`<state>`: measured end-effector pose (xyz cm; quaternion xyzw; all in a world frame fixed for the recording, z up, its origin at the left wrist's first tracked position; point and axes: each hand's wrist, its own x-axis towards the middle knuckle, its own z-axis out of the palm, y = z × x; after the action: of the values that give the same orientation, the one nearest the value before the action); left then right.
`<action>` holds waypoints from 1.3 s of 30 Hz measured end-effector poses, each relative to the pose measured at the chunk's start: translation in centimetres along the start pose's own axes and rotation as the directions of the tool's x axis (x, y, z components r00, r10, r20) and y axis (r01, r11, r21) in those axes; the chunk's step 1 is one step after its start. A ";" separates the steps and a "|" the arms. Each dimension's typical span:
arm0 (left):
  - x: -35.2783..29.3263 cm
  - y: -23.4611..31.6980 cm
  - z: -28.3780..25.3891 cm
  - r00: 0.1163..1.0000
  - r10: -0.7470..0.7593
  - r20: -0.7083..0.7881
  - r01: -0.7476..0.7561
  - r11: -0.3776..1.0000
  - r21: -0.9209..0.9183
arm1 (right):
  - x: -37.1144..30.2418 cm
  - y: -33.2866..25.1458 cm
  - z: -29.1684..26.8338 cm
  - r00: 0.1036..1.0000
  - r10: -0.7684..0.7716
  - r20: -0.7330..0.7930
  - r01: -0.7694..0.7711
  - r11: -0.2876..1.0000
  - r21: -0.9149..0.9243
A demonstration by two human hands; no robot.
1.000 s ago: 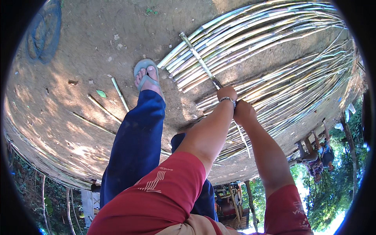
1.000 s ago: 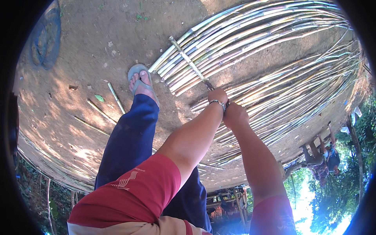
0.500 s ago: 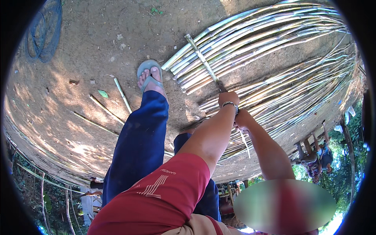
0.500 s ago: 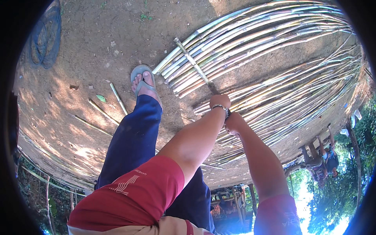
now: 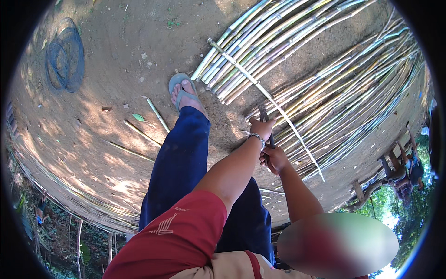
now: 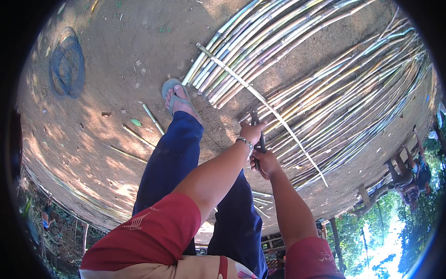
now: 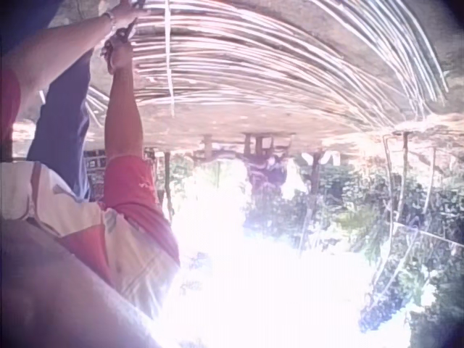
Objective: The person sits on the ground and weaves thin bamboo strips into a larger bamboo mat structure. They use a pair of pliers to cut and trim the bamboo strips as they work.
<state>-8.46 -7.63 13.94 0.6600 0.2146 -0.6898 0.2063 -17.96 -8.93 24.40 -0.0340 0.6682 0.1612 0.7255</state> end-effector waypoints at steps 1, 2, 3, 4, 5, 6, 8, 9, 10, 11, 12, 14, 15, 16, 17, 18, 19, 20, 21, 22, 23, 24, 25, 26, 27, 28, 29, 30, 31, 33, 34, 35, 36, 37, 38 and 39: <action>-0.6 -1.2 0.0 0.998 0.053 -0.033 -0.056 0.996 -0.074 | -0.6 1.1 0.2 0.999 -0.015 -0.029 0.015 1.000 -0.015; -1.2 -1.9 -0.4 0.995 0.092 -0.033 -0.096 0.986 -0.140 | -1.1 2.2 0.2 1.000 -0.003 -0.024 0.002 0.999 -0.032; -2.3 -2.1 -1.0 0.991 0.131 -0.026 -0.133 0.972 -0.194 | -1.2 3.6 0.1 0.998 -0.037 -0.050 0.030 0.992 -0.123; -3.4 -2.2 -1.4 0.998 0.055 0.028 -0.046 0.965 -0.260 | -1.2 5.1 0.1 0.995 -0.072 -0.075 0.055 0.975 -0.215; -3.6 -3.0 -2.0 0.995 0.096 -0.009 -0.096 0.966 -0.240 | -1.3 6.1 0.6 0.991 -0.108 -0.085 0.075 0.944 -0.322; -3.8 -3.9 -2.6 0.991 0.132 0.013 -0.124 0.953 -0.275 | -1.8 6.8 1.2 0.985 -0.145 -0.097 0.098 0.918 -0.384; -5.1 -4.8 -3.6 0.983 0.179 0.039 -0.161 0.945 -0.286 | -3.4 7.6 2.2 0.970 -0.220 -0.099 0.150 0.872 -0.465; -6.1 -4.8 -4.0 0.981 0.189 0.042 -0.172 0.950 -0.262 | -4.1 8.0 2.6 0.961 -0.259 -0.099 0.176 0.846 -0.504; -7.2 -4.9 -4.4 0.979 0.197 0.044 -0.181 0.954 -0.240 | -4.3 8.5 2.6 0.963 -0.249 -0.108 0.178 0.880 -0.441; -8.2 -5.3 -4.8 0.969 0.244 0.035 -0.225 0.934 -0.277 | -4.9 8.9 2.6 0.962 -0.262 -0.079 0.203 0.878 -0.434; -9.2 -5.8 -5.3 0.957 0.289 0.024 -0.267 0.910 -0.316 | -5.6 9.2 2.6 0.960 -0.274 -0.051 0.227 0.875 -0.429; -10.7 -7.2 -6.4 0.906 0.422 -0.004 -0.400 0.856 -0.329 | -7.3 10.0 2.5 0.957 -0.291 -0.006 0.262 0.868 -0.422; -12.3 -7.3 -7.0 0.878 0.477 -0.041 -0.479 0.873 -0.091 | -8.0 10.4 2.1 0.955 -0.295 0.001 0.269 0.869 -0.415; -14.0 -7.4 -7.8 0.842 0.536 -0.062 -0.523 0.839 0.152 | -8.8 10.9 1.8 0.954 -0.298 0.007 0.275 0.870 -0.408; -15.6 -7.1 -8.5 0.794 0.604 -0.072 -0.536 0.751 0.386 | -10.1 11.2 1.7 0.953 -0.299 0.039 0.287 0.858 -0.427; -15.8 -7.9 -9.4 0.773 0.630 -0.075 -0.537 0.713 0.452 | -11.3 11.4 1.7 0.951 -0.299 0.074 0.300 0.840 -0.452; -16.0 -8.8 -10.0 0.749 0.659 -0.074 -0.563 0.691 0.454 | -12.5 11.4 1.8 0.948 -0.298 0.108 0.312 0.823 -0.475; -16.9 -9.3 -10.3 0.730 0.680 -0.067 -0.585 0.672 0.454 | -13.8 11.5 1.8 0.930 -0.346 0.124 0.357 0.768 -0.532; -17.5 -10.2 -10.5 0.717 0.694 -0.064 -0.599 0.661 0.452 | -14.9 11.8 1.8 0.913 -0.382 0.142 0.388 0.709 -0.588; -17.8 -10.7 -10.6 0.702 0.706 -0.094 -0.589 0.650 0.480 | -15.5 12.3 1.8 0.895 -0.416 0.162 0.417 0.646 -0.639; -17.9 -11.4 -10.6 0.690 0.713 -0.124 -0.574 0.644 0.505 | -15.2 13.2 1.6 0.904 -0.386 0.184 0.412 0.673 -0.614; -17.9 -11.9 -10.7 0.678 0.719 -0.152 -0.558 0.638 0.531 | -14.6 14.0 1.4 0.912 -0.356 0.205 0.406 0.700 -0.588; -18.0 -12.4 -10.7 0.647 0.738 -0.193 -0.583 0.641 0.499 | -14.2 14.7 1.4 0.917 -0.327 0.226 0.397 0.727 -0.561; -17.8 -13.0 -10.8 0.621 0.748 -0.234 -0.603 0.647 0.467 | -14.2 15.3 1.7 0.930 -0.254 0.266 0.348 0.843 -0.411; -17.6 -13.4 -11.1 0.592 0.756 -0.280 -0.624 0.649 0.435 | -14.4 15.3 2.1 0.929 -0.189 0.318 0.276 0.927 -0.253; -17.5 -13.7 -11.6 0.561 0.780 -0.278 -0.659 0.624 0.419 | -14.4 15.4 2.5 0.917 -0.135 0.374 0.182 0.979 -0.091; -17.5 -13.5 -12.1 0.531 0.802 -0.274 -0.695 0.597 0.400 | -14.2 15.5 2.7 0.896 -0.108 0.431 0.137 0.990 -0.038; -17.5 -13.7 -12.7 0.512 0.815 -0.272 -0.719 0.580 0.383 | -13.8 15.8 2.8 0.872 -0.072 0.484 0.072 0.997 0.019; -17.3 -13.7 -13.5 0.463 0.855 -0.235 -0.731 0.518 0.444 | -13.6 16.0 3.0 0.844 -0.043 0.535 0.005 0.997 0.073; -17.6 -12.9 -15.2 0.321 0.934 -0.155 -0.754 0.351 0.555 | -13.8 16.0 4.4 0.876 -0.036 0.481 0.030 0.999 0.020; -17.8 -12.8 -16.1 0.322 0.939 -0.122 -0.753 0.332 0.568 | -13.6 16.3 5.1 0.909 -0.056 0.413 0.079 0.996 -0.038; -17.7 -12.9 -17.1 0.305 0.946 -0.112 -0.751 0.311 0.582 | -13.6 16.7 6.0 0.937 -0.083 0.340 0.123 0.988 -0.096; -17.4 -12.9 -18.0 0.289 0.952 -0.101 -0.749 0.291 0.596 | -13.3 17.2 6.6 0.938 -0.123 0.324 0.178 0.973 -0.146; -17.2 -13.1 -18.7 0.273 0.958 -0.090 -0.746 0.270 0.609 | -12.6 17.7 7.2 0.937 -0.163 0.310 0.231 0.953 -0.197; -17.4 -13.1 -19.5 0.307 0.947 -0.098 -0.730 0.300 0.614 | -12.4 17.9 8.0 0.931 -0.206 0.301 0.285 0.926 -0.247; -17.0 -13.3 -20.1 0.433 0.892 -0.130 -0.756 0.438 0.486 | -12.4 18.1 8.8 0.929 -0.245 0.278 0.337 0.870 -0.359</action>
<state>1.23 14.80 30.55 0.8194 -0.2372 -0.3826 0.3549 -15.21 8.15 40.47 -0.2642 0.5220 0.1857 0.7895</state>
